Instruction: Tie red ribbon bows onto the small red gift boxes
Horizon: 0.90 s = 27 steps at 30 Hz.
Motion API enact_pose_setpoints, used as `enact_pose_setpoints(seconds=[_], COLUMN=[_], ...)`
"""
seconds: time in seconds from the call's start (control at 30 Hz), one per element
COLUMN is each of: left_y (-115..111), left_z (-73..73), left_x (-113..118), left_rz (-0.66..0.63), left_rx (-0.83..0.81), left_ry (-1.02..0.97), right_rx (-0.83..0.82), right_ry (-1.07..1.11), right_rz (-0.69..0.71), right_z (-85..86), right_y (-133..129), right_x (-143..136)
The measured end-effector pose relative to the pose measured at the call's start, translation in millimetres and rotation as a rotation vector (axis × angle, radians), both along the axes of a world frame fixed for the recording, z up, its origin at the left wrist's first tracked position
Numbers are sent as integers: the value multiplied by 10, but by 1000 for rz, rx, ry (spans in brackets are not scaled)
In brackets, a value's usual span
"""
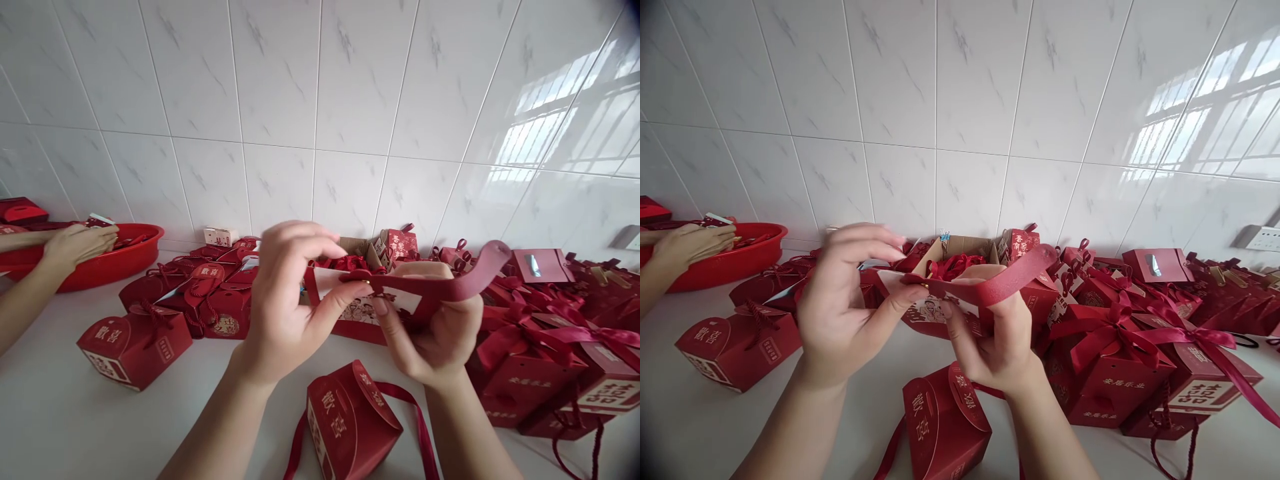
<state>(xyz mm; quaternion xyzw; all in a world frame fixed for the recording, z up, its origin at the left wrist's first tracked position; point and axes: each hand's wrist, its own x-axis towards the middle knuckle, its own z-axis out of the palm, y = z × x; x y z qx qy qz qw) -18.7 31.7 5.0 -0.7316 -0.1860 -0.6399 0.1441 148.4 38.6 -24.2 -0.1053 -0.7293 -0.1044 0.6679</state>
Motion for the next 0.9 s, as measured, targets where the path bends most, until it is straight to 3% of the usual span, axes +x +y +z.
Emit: enact_pose_setpoints(seconds=[0.1,0.2,0.3,0.4,0.77,0.9], left_y=[-8,-14,-5,16,-57,-72], left_z=[1,-11,-23,-22,-75,-77], left_x=[45,68,52,30,39,39], left_rz=[-73,-57,-37,-18,-120,-93], left_rx=[-35,16,64,69,111,98], left_ry=[92,52,26,42,231,255], right_rx=[25,7,-19,-1,-143,-111], right_ry=[11,3,204,404,165,101], right_rz=[-2,65,143,138,-98,-62], right_z=[-11,-15,-4,9,148,148], right_y=[26,57,49,-16,-412,-467], right_x=[11,18,26,48,168,186])
